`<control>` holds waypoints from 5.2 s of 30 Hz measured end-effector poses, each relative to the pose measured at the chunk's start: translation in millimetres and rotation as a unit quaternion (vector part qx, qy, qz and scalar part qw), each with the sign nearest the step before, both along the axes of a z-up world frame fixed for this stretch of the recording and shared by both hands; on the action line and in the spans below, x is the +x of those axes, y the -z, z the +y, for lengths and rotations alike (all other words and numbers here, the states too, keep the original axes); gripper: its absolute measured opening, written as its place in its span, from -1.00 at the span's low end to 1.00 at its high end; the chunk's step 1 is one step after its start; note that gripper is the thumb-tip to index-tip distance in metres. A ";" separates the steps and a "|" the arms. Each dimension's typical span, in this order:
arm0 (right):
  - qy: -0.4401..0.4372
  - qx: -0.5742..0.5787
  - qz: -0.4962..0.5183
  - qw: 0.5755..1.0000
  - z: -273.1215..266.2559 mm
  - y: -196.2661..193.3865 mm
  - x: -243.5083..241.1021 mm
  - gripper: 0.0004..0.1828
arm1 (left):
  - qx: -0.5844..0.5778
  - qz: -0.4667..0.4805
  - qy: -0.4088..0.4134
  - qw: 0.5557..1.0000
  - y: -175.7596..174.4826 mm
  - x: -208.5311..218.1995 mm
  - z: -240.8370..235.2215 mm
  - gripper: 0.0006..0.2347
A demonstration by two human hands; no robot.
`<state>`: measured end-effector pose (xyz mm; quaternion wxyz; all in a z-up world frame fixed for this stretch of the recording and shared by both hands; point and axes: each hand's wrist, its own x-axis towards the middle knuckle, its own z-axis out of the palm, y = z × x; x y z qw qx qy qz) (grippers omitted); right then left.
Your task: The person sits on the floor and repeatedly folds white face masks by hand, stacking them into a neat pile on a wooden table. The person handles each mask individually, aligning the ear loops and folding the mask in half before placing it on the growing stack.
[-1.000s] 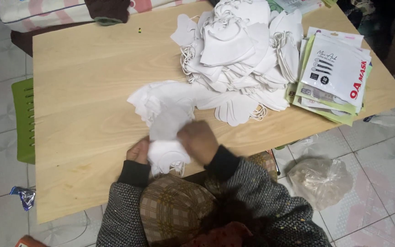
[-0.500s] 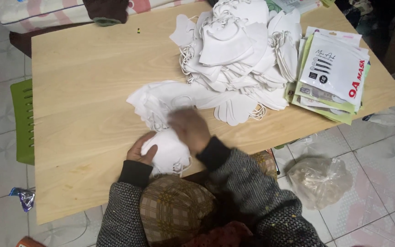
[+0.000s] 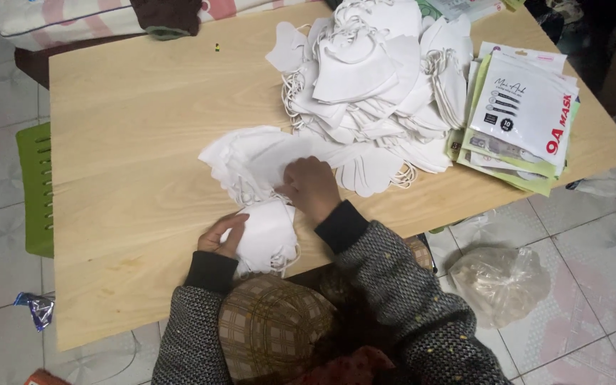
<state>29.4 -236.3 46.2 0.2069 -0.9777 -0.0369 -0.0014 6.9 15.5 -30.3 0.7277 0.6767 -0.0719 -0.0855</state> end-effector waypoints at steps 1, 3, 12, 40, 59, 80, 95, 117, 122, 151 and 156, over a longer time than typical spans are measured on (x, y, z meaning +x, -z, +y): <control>-0.001 -0.001 0.000 1.000 1.3 -0.6 -7.2 -0.63 | -0.001 0.000 -0.001 1.000 -3.3 -1.9 -1.7 -0.85; -0.008 0.038 0.008 0.999 4.7 -0.6 -22.6 -0.59 | -0.011 0.028 -0.019 0.999 -9.4 -6.7 -4.1 -0.77; -0.158 0.116 -0.246 0.949 53.6 91.1 -80.1 -0.59 | 0.010 -0.029 -0.005 1.000 26.2 6.6 2.9 -0.74; 0.174 0.294 -0.197 0.919 39.6 44.0 -67.6 -0.22 | 0.232 -0.128 0.089 0.960 8.8 3.0 22.2 -0.76; 0.164 0.255 -0.244 0.921 27.5 80.5 -81.2 -0.20 | 0.217 -0.045 0.108 0.969 9.4 -8.6 21.6 -0.73; 0.087 0.382 -0.165 0.905 54.3 66.0 -105.1 -0.17 | 0.339 0.011 0.034 0.940 5.0 -4.8 23.2 -0.55; 0.073 0.001 -0.146 0.987 44.0 31.3 -5.7 -0.29 | 0.251 -0.032 -0.016 0.967 -20.0 -23.4 16.6 -0.76; 0.025 0.185 -0.330 0.925 13.2 33.4 -66.1 -0.80 | 0.255 -0.030 -0.035 0.966 -26.2 -21.0 10.4 -0.82; -0.033 0.247 -0.435 0.866 30.8 70.6 -85.6 -0.87 | 0.055 -0.091 -0.078 0.991 6.5 -21.4 7.0 -0.83; 0.086 0.464 -0.429 0.770 53.0 39.5 -117.2 -0.85 | 0.042 -0.004 -0.024 0.999 27.0 -11.9 29.1 -0.82; -0.024 0.283 -0.448 0.848 67.9 62.7 -108.0 -0.85 | 0.085 0.046 -0.022 0.995 -66.5 -36.8 -8.4 -0.68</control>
